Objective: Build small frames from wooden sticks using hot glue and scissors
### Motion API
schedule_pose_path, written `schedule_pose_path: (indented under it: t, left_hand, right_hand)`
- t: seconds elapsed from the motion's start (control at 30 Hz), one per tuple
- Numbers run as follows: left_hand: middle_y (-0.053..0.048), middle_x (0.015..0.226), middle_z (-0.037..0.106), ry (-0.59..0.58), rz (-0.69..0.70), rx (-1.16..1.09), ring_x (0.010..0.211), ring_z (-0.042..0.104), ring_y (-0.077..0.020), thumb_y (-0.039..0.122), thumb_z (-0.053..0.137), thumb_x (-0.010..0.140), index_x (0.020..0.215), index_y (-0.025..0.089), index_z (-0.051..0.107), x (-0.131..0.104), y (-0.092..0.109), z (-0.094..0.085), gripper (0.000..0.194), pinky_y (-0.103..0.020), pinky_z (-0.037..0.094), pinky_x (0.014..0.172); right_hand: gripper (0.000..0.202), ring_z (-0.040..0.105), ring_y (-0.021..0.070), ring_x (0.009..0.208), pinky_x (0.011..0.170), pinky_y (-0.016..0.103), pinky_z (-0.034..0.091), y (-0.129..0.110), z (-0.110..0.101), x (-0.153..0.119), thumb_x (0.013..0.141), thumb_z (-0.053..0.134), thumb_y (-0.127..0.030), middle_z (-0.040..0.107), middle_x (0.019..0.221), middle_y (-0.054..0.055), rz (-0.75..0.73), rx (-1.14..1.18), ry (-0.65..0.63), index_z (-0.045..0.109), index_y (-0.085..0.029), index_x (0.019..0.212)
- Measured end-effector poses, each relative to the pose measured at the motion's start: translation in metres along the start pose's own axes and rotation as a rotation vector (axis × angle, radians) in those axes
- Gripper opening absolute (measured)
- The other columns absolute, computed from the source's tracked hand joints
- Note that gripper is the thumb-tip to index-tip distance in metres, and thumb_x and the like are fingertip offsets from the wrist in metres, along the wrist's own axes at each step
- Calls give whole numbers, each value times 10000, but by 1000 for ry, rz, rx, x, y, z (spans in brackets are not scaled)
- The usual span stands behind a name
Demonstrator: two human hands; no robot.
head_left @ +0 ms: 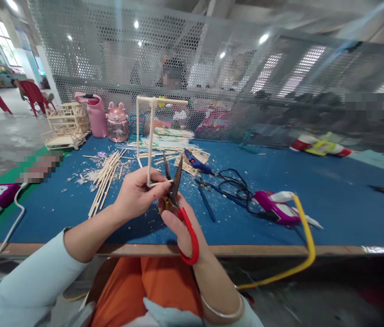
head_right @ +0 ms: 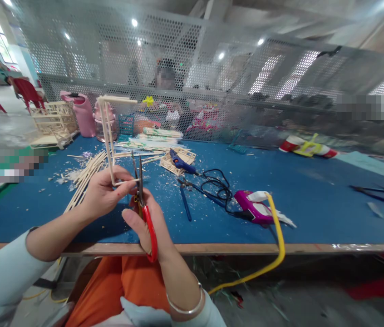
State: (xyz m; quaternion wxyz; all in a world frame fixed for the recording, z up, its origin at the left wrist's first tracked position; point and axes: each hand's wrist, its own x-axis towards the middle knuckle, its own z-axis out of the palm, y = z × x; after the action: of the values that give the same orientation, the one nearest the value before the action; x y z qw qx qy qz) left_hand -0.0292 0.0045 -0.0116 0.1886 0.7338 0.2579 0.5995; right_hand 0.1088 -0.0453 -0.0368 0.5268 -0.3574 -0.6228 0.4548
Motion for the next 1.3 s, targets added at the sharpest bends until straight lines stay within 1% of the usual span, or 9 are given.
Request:
schedule_pose_path:
  t: [0.23, 0.5, 0.7, 0.83, 0.93, 1.0, 1.13, 1.2, 1.3]
  left_hand:
    - [-24, 694, 641, -20, 41, 24, 627, 578, -101, 213, 623, 788, 730, 165, 592, 1, 0, -2, 81, -211, 463, 590]
    - [-16, 670, 625, -24, 37, -25, 598, 571, -98, 220, 619, 790, 716, 162, 590, 3, -1, -4, 100, -212, 460, 568]
    - [-21, 659, 624, -88, 10, -53, 613, 559, -110, 241, 612, 787, 695, 169, 601, 1, 3, 0, 118, -234, 451, 593]
    - [-19, 666, 603, -69, -102, -43, 608, 537, -109, 279, 599, 787, 693, 168, 580, 2, 5, -1, 147, -234, 431, 577]
    - [-11, 684, 579, -80, -171, 51, 617, 523, -111, 294, 567, 790, 699, 168, 551, 7, 3, -9, 157, -234, 417, 572]
    - [-5, 681, 561, -180, -209, 210, 619, 517, -117, 283, 550, 781, 700, 167, 549, 12, -1, -17, 141, -238, 412, 576]
    - [-26, 746, 579, -623, -208, 578, 662, 540, -139, 235, 534, 751, 700, 164, 593, 16, -15, -30, 105, -253, 417, 616]
    - [-44, 838, 609, -800, -217, 699, 707, 567, -151, 223, 527, 747, 725, 168, 628, 14, -21, -32, 117, -259, 427, 645]
    - [-66, 1045, 610, -928, -251, 752, 825, 604, -181, 278, 581, 732, 865, 185, 670, 13, -25, -39, 185, -276, 453, 733]
  right_hand:
    - [493, 500, 166, 804, 738, 312, 428, 1, 0, 0, 737, 627, -509, 523, 881, 31, 2, 24, -10, 510, -224, 1121]
    - [337, 384, 96, 602, 525, 233, 332, -2, 6, 3, 793, 566, -484, 464, 717, -12, -3, -53, 86, 550, -183, 943]
    - [261, 224, 59, 376, 359, 212, 187, 9, 16, 6, 814, 547, -467, 261, 477, -95, 144, 168, 96, 495, -212, 820]
    - [277, 304, 65, 400, 371, 211, 238, 14, 18, 8, 801, 572, -474, 347, 502, -81, 91, 165, 145, 501, -208, 827]
    - [320, 330, 61, 422, 385, 198, 272, 14, 13, 5, 770, 596, -502, 385, 533, -81, 116, 263, 224, 500, -213, 868]
    - [329, 335, 54, 433, 394, 184, 275, 14, 4, 1, 749, 620, -495, 386, 538, -85, 121, 321, 281, 501, -217, 879]
    - [314, 369, 54, 438, 406, 178, 311, 15, -24, -10, 724, 641, -478, 416, 530, -85, 61, 375, 381, 502, -225, 847]
    - [307, 380, 60, 430, 406, 187, 331, 15, -40, -15, 714, 642, -478, 432, 520, -84, 20, 376, 428, 500, -230, 827]
    - [310, 390, 69, 420, 404, 201, 345, 14, -60, -20, 697, 647, -485, 448, 509, -81, -12, 360, 472, 504, -238, 818]
